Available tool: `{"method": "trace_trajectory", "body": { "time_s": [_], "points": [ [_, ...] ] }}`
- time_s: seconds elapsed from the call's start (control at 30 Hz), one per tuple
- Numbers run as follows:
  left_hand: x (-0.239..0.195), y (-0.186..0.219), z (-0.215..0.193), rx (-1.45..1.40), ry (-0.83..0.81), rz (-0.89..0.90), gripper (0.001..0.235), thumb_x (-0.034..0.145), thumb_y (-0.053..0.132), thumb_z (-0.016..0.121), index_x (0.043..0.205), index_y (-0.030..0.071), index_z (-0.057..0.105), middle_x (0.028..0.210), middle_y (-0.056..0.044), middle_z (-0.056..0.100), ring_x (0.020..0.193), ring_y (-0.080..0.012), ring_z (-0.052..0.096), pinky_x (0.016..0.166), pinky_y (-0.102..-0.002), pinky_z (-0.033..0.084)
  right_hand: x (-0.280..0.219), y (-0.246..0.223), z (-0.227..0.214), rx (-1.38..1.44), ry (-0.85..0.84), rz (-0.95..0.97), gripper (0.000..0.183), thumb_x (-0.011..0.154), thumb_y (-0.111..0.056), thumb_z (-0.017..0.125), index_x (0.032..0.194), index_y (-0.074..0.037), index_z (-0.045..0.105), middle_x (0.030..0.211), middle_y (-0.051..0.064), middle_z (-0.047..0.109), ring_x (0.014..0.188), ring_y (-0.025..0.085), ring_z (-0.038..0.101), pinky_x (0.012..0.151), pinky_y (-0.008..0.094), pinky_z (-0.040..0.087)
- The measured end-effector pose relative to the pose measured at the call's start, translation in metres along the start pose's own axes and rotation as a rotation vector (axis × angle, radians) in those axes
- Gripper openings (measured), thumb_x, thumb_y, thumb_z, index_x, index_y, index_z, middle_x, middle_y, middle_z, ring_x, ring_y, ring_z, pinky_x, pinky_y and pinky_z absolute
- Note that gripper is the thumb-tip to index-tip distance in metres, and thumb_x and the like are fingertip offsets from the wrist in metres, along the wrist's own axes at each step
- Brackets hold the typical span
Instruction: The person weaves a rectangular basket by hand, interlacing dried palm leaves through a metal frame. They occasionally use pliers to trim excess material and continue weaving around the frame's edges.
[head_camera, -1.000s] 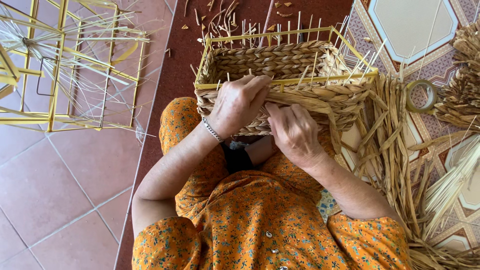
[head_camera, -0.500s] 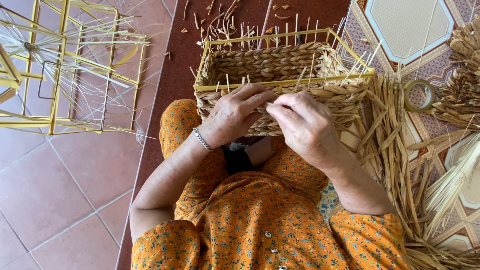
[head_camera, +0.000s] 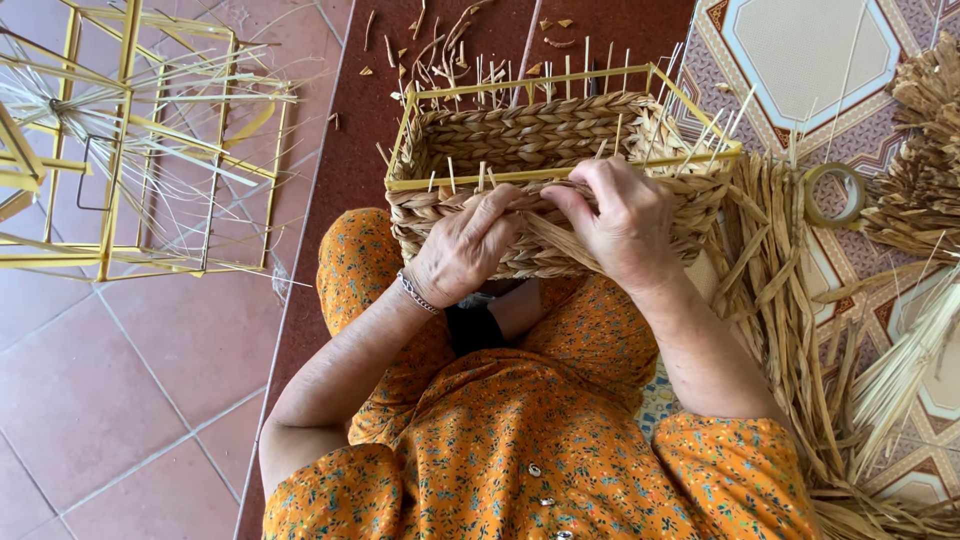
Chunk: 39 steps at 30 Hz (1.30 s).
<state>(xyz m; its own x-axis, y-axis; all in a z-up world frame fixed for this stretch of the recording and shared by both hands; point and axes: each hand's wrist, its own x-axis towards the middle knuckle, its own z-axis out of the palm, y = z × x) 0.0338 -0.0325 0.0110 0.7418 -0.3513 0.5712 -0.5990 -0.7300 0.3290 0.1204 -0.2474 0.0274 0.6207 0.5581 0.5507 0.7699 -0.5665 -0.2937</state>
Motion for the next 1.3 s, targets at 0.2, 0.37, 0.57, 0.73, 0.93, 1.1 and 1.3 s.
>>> {"method": "trace_trajectory", "body": {
  "time_s": [0.2, 0.37, 0.57, 0.73, 0.93, 1.1, 1.3],
  "points": [
    [-0.003, -0.015, 0.016, -0.089, -0.018, -0.005, 0.024, 0.094, -0.003, 0.065, 0.117, 0.000, 0.057, 0.111, -0.009, 0.060, 0.089, -0.0232, 0.067, 0.070, -0.035, 0.059, -0.020, 0.000, 0.001, -0.038, -0.038, -0.015, 0.030, 0.101, -0.024, 0.082, 0.091, -0.009, 0.058, 0.072, 0.002, 0.065, 0.061, 0.013, 0.063, 0.050, 0.030, 0.050],
    [0.020, -0.020, 0.029, 0.199, -0.092, -0.029, 0.017, 0.094, 0.001, 0.070, 0.106, 0.004, 0.058, 0.098, -0.008, 0.056, 0.083, -0.0190, 0.059, 0.060, -0.033, 0.049, -0.029, 0.002, -0.024, -0.216, 0.051, -0.043, 0.024, 0.091, -0.021, 0.084, 0.092, -0.010, 0.063, 0.082, 0.007, 0.069, 0.074, 0.020, 0.064, 0.064, 0.037, 0.054],
    [0.042, -0.029, 0.014, 0.370, 0.088, 0.023, 0.024, 0.075, 0.022, 0.080, 0.093, 0.016, 0.065, 0.108, -0.006, 0.061, 0.096, -0.0210, 0.060, 0.080, -0.036, 0.047, -0.078, 0.000, -0.041, -0.132, -0.005, -0.088, 0.045, 0.087, -0.030, 0.088, 0.112, 0.000, 0.064, 0.093, 0.014, 0.069, 0.085, 0.025, 0.064, 0.076, 0.039, 0.053],
    [0.053, -0.044, 0.006, 0.005, -0.152, -0.195, 0.033, 0.079, 0.037, 0.089, 0.088, 0.011, 0.070, 0.084, -0.003, 0.066, 0.079, -0.0183, 0.061, 0.073, -0.040, 0.047, -0.123, 0.002, -0.020, 0.022, -0.217, 0.182, 0.033, 0.096, -0.019, 0.078, 0.118, 0.001, 0.064, 0.090, 0.008, 0.071, 0.075, 0.019, 0.067, 0.065, 0.034, 0.055],
    [0.055, -0.052, 0.007, -0.184, -0.293, -0.350, 0.027, 0.090, 0.033, 0.084, 0.076, 0.013, 0.071, 0.070, 0.000, 0.071, 0.060, -0.0122, 0.067, 0.061, -0.035, 0.055, -0.136, 0.011, -0.074, 0.421, -0.540, 0.555, 0.048, 0.091, -0.025, 0.077, 0.132, -0.001, 0.066, 0.074, 0.009, 0.073, 0.054, 0.013, 0.065, 0.044, 0.028, 0.051],
    [0.062, -0.060, 0.007, -0.274, -0.397, -0.364, 0.009, 0.087, 0.023, 0.079, 0.085, 0.014, 0.078, 0.078, -0.002, 0.078, 0.061, -0.0121, 0.069, 0.063, -0.033, 0.058, -0.113, 0.008, -0.141, -0.307, -0.354, 0.185, 0.021, 0.075, -0.017, 0.090, 0.090, -0.008, 0.078, 0.079, 0.007, 0.072, 0.080, 0.022, 0.061, 0.071, 0.047, 0.050],
    [0.074, -0.068, 0.013, -0.270, -0.545, -0.383, 0.012, 0.092, 0.026, 0.074, 0.087, 0.015, 0.078, 0.076, 0.000, 0.076, 0.060, -0.0075, 0.070, 0.060, -0.027, 0.058, -0.088, 0.032, -0.124, -0.366, 0.395, 0.095, 0.021, 0.095, -0.004, 0.078, 0.115, -0.004, 0.079, 0.117, 0.016, 0.052, 0.097, 0.022, 0.061, 0.071, 0.036, 0.055]
  ]
}}
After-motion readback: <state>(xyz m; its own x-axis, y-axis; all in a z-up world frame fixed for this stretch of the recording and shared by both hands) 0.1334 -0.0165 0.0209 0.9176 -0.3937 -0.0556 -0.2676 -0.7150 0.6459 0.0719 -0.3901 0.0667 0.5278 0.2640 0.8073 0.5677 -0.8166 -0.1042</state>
